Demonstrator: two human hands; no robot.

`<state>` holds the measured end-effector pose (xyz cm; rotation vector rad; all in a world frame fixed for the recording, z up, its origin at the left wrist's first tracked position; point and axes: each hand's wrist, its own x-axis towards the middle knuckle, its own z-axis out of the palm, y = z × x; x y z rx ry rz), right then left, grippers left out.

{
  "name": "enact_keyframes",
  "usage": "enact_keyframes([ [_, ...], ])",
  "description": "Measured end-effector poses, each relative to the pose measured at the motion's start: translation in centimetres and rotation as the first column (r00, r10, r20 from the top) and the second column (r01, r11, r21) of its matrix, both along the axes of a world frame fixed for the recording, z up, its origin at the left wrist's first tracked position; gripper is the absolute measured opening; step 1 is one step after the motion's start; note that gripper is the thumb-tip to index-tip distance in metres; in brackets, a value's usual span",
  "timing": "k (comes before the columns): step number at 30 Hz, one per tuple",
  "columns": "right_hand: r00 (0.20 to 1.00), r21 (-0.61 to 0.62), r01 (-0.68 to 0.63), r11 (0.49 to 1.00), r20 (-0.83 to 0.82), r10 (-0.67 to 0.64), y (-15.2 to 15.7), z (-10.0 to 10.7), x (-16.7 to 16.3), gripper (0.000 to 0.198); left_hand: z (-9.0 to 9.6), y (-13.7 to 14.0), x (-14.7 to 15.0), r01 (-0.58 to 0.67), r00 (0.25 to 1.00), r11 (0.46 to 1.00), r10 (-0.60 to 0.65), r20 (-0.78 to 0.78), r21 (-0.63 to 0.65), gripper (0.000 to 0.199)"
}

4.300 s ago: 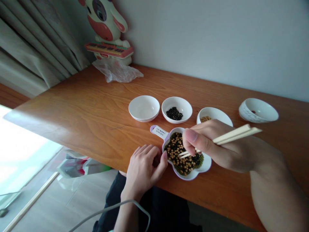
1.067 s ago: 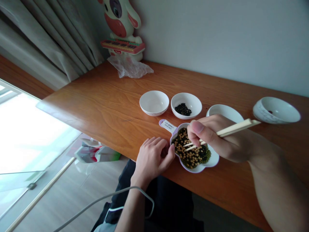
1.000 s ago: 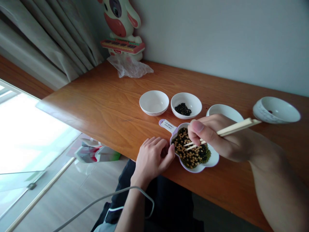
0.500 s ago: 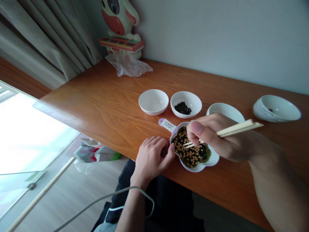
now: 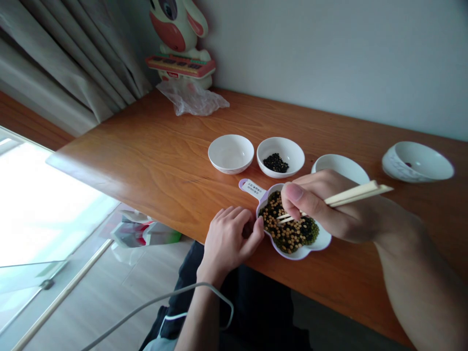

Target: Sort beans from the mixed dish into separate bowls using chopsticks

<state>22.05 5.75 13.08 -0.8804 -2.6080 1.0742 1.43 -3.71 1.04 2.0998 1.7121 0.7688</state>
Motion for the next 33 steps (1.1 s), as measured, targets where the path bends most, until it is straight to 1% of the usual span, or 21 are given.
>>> enact_keyframes([
  [8,1.0,0.026,-0.022,0.999,-0.018,0.023,-0.06,0.25,-0.19,0.053,0.1,-0.04,0.02,0.0,1.0,1.0,0.0,0.01,-0.007,0.037],
  [17,0.999,0.078,-0.041,0.996,-0.017,0.042,0.05,-0.18,-0.19,0.056,0.0,0.0,0.0,0.001,1.0,1.0,0.0,0.012,-0.017,0.037],
  [24,1.0,0.037,-0.007,0.999,-0.018,0.008,0.06,-0.39,-0.08,0.057,-0.11,-0.02,0.06,-0.001,1.0,1.0,0.001,0.007,-0.007,0.037],
  [33,0.998,0.031,-0.039,0.999,-0.039,0.04,0.06,-0.17,-0.07,0.058,0.0,-0.05,-0.03,0.002,1.0,1.0,-0.002,0.016,-0.01,0.036],
])
